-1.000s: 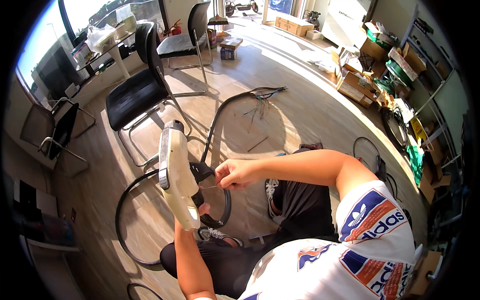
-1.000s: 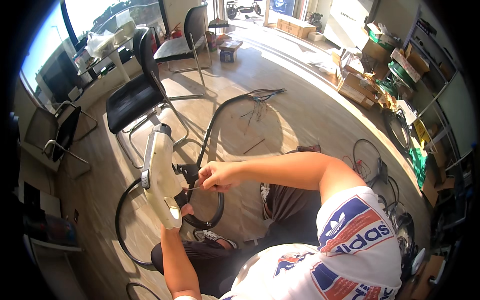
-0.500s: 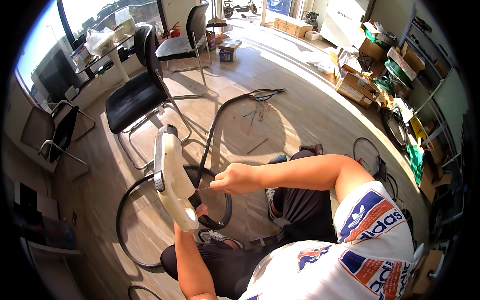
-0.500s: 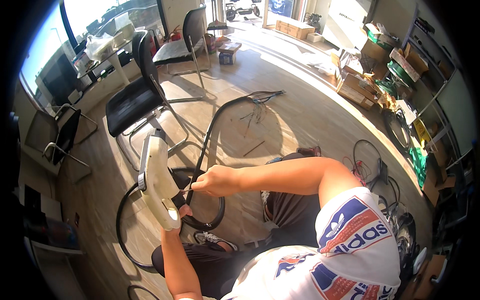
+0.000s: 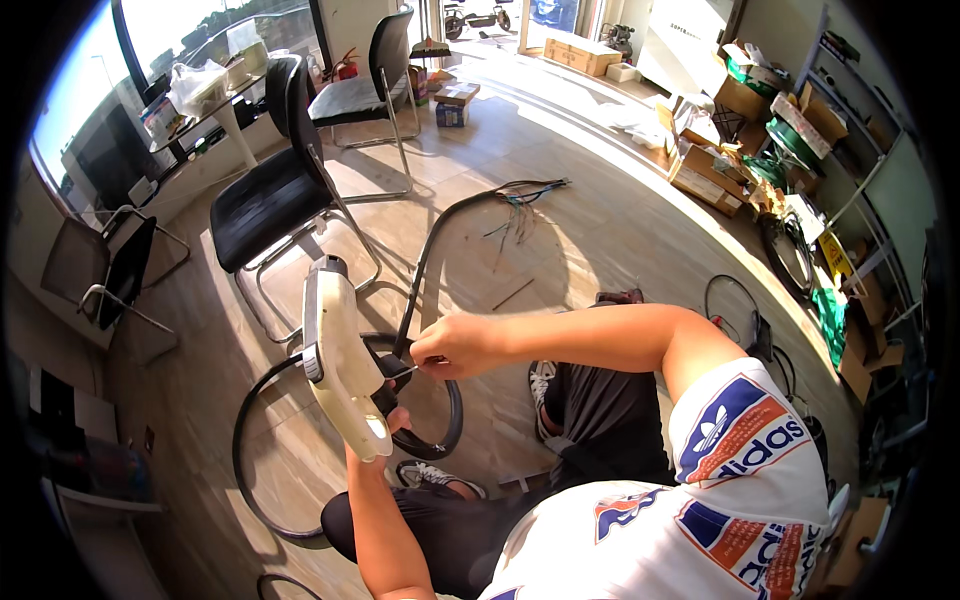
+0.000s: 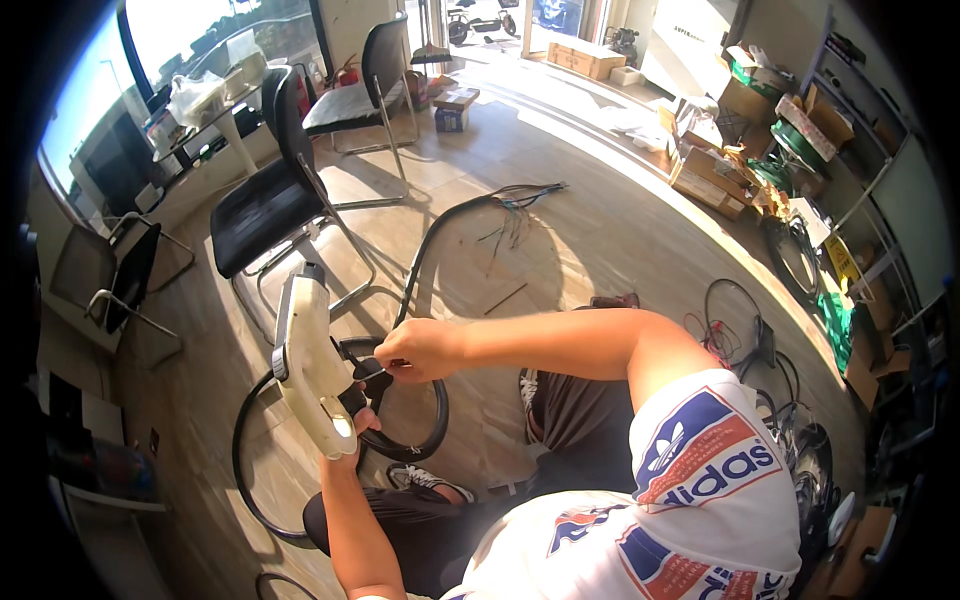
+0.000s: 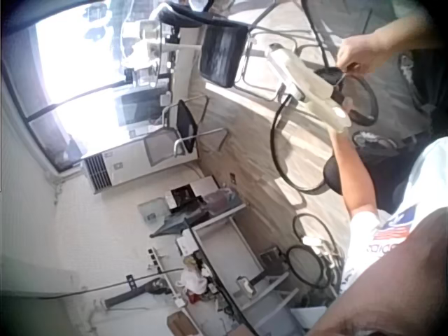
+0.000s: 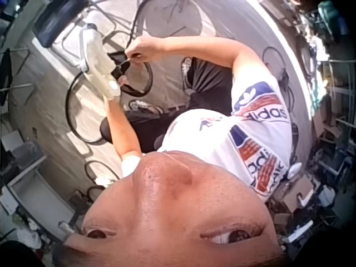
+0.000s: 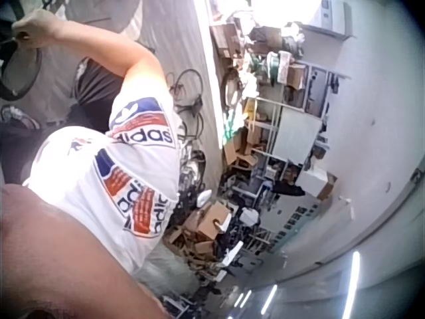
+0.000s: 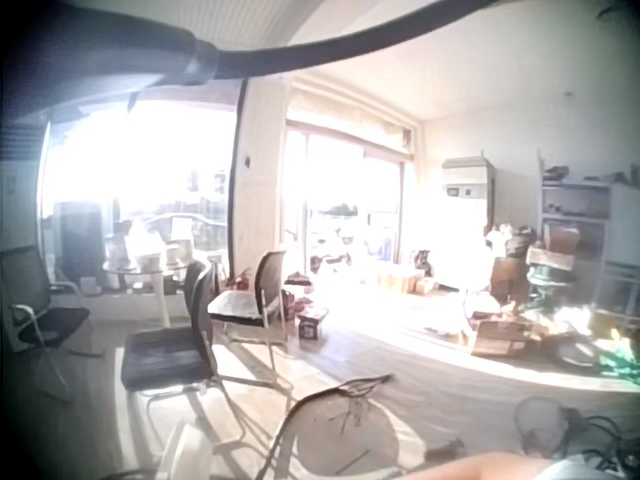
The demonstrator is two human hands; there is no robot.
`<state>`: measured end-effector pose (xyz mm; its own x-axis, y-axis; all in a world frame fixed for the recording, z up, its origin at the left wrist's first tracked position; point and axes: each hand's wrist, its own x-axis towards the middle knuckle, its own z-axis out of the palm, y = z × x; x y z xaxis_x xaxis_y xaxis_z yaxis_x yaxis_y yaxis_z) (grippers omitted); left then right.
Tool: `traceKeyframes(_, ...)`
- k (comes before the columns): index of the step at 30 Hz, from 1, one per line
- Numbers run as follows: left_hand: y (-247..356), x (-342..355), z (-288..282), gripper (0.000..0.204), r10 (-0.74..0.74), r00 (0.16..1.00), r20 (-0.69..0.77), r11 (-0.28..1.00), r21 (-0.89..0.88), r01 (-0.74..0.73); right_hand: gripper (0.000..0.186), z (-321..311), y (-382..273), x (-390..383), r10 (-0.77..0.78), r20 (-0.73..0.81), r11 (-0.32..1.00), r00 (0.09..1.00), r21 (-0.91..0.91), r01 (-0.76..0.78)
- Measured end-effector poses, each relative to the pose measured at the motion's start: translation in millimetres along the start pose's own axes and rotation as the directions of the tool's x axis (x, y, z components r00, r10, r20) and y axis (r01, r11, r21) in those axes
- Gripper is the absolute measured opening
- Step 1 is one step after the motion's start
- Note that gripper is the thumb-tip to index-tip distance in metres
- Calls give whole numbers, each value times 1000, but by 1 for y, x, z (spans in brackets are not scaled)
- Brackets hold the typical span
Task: The person uses a screwdriver to remove screws from a white charging handle while sitting on the floor, then uses a multimeter to test the internal components.
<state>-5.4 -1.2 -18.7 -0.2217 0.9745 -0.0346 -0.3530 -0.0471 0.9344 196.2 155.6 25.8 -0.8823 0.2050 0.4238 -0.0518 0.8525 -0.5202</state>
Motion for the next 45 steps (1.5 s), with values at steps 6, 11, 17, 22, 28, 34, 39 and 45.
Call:
traceKeyframes(6,0,-1,3,65,46,999,17,998,-33,-45,15,-1,-22,-6,-18,151,884,988,-460,87)
traceKeyframes(11,5,-3,3,65,-3,999,38,999,40,1,9,-7,-12,3,170,66,960,983,214,-180)
traceKeyframes(17,-5,1,-3,66,0,1000,27,1000,20,-1,12,0,-11,-1,563,288,582,775,527,-619)
traceKeyframes(22,4,-2,9,68,39,999,-5,999,-18,-39,17,-8,-10,2,445,27,856,895,282,-434)
traceKeyframes(28,-6,-1,5,70,45,999,2,999,-11,-45,19,-3,-8,-9,588,-92,714,803,526,-462)
traceKeyframes(34,-11,-1,-2,69,47,999,-8,999,8,-47,19,9,-18,-19,367,-237,898,900,342,-276)
traceKeyframes(39,-7,-3,-2,69,65,998,10,998,-20,-65,33,-2,-7,-22,-225,49,861,973,-458,222)
traceKeyframes(45,11,-4,8,72,85,995,53,996,25,-86,38,-3,-5,-25,-162,130,810,978,-549,207)
